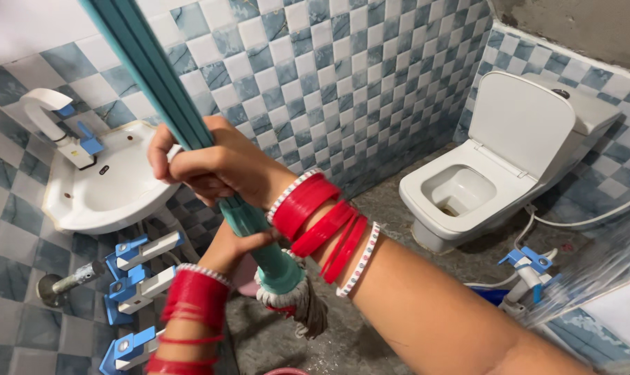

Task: The person cleans a mop by rinsing it under a faucet in a small bathroom and then squeezing the mop head by hand.

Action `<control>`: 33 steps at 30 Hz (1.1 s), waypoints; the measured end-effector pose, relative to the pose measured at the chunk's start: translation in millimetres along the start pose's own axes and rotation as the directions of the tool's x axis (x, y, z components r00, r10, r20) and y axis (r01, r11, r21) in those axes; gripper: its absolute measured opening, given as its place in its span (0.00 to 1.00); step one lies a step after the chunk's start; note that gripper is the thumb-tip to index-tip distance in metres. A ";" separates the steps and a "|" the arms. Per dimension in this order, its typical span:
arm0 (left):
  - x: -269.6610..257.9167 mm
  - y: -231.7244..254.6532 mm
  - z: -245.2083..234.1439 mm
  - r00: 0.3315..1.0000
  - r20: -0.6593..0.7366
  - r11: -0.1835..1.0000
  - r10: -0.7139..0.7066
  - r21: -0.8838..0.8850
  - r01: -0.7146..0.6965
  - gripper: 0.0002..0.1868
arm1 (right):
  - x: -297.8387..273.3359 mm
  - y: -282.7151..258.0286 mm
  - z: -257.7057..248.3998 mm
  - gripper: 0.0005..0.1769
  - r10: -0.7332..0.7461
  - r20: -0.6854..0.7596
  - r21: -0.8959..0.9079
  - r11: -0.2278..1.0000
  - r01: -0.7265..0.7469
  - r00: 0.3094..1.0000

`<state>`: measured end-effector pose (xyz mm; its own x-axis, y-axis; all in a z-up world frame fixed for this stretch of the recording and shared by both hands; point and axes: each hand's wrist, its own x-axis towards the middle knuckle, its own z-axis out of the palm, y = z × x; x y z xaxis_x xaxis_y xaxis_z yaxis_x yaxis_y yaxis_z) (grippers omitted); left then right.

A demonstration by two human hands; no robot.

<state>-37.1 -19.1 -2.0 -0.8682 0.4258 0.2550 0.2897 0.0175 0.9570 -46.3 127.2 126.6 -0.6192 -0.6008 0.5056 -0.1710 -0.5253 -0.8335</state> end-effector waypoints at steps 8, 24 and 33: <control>-8.8 -55.0 68.2 0.802 -0.597 0.996 0.008 -0.067 -0.059 0.45 | 17.7 47.1 29.0 0.04 -0.755 -0.433 -0.801 0.573 0.175 0.492; 11.4 -4.8 58.9 0.803 -0.438 0.910 0.404 0.106 -0.400 0.51 | 20.7 18.0 15.6 0.08 -0.309 -0.233 -0.329 0.917 0.224 0.922; -12.9 -14.4 69.3 0.761 -0.423 0.843 0.492 0.448 -0.297 0.52 | -6.8 20.3 10.8 0.08 -0.451 -0.475 -0.610 0.787 0.087 0.755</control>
<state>-2.1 37.8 -28.6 -0.6882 -0.0498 0.7238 0.6826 0.2939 0.6691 -37.3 114.1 108.7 -0.7546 0.0697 0.6525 -0.6561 -0.0981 -0.7483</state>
